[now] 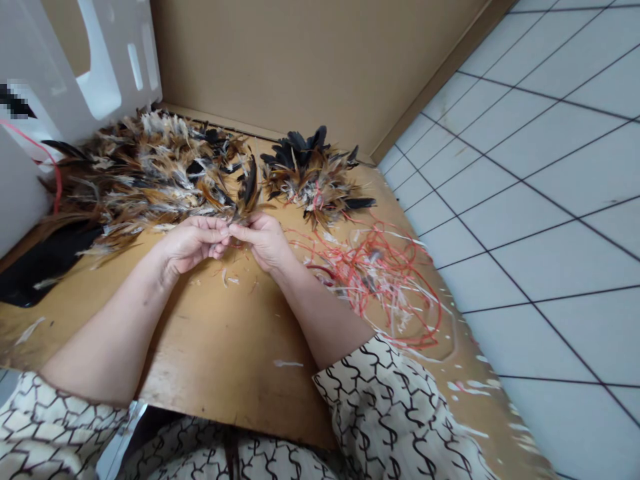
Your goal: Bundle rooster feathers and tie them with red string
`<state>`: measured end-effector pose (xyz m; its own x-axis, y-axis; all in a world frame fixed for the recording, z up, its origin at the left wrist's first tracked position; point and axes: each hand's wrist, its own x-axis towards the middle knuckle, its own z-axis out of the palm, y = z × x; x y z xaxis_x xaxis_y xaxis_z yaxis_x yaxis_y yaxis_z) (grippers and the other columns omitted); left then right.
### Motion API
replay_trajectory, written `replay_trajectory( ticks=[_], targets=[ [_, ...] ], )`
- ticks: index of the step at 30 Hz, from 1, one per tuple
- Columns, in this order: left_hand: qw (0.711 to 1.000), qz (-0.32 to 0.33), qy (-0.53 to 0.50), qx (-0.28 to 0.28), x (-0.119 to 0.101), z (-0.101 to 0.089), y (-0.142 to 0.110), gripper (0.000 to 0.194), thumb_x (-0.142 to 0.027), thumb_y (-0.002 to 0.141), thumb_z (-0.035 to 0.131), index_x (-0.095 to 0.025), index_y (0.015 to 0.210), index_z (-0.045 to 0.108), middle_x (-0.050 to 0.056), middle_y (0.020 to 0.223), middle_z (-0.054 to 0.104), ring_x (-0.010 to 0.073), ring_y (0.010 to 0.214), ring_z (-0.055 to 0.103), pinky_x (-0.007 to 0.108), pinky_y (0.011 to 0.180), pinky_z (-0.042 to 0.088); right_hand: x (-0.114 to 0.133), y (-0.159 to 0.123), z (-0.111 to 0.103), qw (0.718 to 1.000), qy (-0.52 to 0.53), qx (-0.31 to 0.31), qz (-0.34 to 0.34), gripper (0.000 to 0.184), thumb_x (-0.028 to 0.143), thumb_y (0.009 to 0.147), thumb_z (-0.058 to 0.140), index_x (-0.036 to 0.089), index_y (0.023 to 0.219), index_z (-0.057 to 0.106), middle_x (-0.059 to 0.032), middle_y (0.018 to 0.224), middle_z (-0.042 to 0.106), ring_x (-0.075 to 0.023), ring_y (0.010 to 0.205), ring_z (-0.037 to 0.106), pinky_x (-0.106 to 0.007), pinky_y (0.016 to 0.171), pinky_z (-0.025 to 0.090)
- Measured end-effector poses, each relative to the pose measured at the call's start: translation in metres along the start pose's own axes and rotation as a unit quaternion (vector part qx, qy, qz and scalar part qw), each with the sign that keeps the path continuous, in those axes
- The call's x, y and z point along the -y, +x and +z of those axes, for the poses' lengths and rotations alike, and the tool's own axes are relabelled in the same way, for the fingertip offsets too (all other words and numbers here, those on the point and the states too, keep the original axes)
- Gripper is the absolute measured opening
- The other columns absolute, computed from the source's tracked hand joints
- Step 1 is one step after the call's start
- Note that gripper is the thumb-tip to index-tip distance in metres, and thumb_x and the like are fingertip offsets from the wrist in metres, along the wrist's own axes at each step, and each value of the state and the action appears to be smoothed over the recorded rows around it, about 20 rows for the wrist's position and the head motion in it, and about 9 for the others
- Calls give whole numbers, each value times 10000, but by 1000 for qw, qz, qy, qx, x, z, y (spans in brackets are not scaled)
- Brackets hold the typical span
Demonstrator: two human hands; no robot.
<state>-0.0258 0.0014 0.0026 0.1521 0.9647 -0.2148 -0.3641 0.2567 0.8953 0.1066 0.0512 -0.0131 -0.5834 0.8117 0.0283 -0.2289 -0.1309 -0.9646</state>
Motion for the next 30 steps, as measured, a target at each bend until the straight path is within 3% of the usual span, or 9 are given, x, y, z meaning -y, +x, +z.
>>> replay_trajectory(
  ticks=[5,10,16,19,25,30],
  targets=[
    [996,56,25,-67,1,6,0,124,-156,546,734,-108,582,626,16,521,601,69,428,505,193,436,420,0,3,0,998,3,-36,-41,300,382,497,762,161,572,573,24,556,590,-92,545,541,-267,624,486],
    [990,97,57,-89,3,9,0,206,-212,476,779,-118,597,641,9,510,614,79,417,517,202,431,437,1,2,2,998,18,-51,-40,308,383,491,763,170,591,565,24,566,590,-96,535,532,-272,599,483],
    [973,137,148,-111,2,9,0,143,-178,573,697,-123,509,582,-4,446,561,69,364,468,190,392,390,0,1,6,999,32,-33,-14,266,360,552,730,166,614,560,16,585,581,-94,537,512,-263,584,459],
    [961,145,186,-144,0,9,0,156,-139,595,662,-132,483,554,-25,408,524,64,345,446,179,382,370,0,5,5,995,59,-65,-40,248,302,541,741,173,629,549,37,585,555,-79,536,480,-236,561,427],
    [951,150,137,-231,-7,7,-2,149,-69,590,595,-131,464,546,-27,390,512,56,319,413,171,358,337,3,11,-9,985,95,-131,-63,195,236,599,697,190,680,526,60,577,497,-61,547,459,-197,529,369],
    [948,177,54,-258,-10,2,0,117,-102,583,624,-130,487,562,-15,429,538,62,361,448,176,386,367,-4,11,-11,985,9,-167,-41,112,230,654,621,184,657,519,73,531,487,-44,472,400,-182,492,332]
  ],
)
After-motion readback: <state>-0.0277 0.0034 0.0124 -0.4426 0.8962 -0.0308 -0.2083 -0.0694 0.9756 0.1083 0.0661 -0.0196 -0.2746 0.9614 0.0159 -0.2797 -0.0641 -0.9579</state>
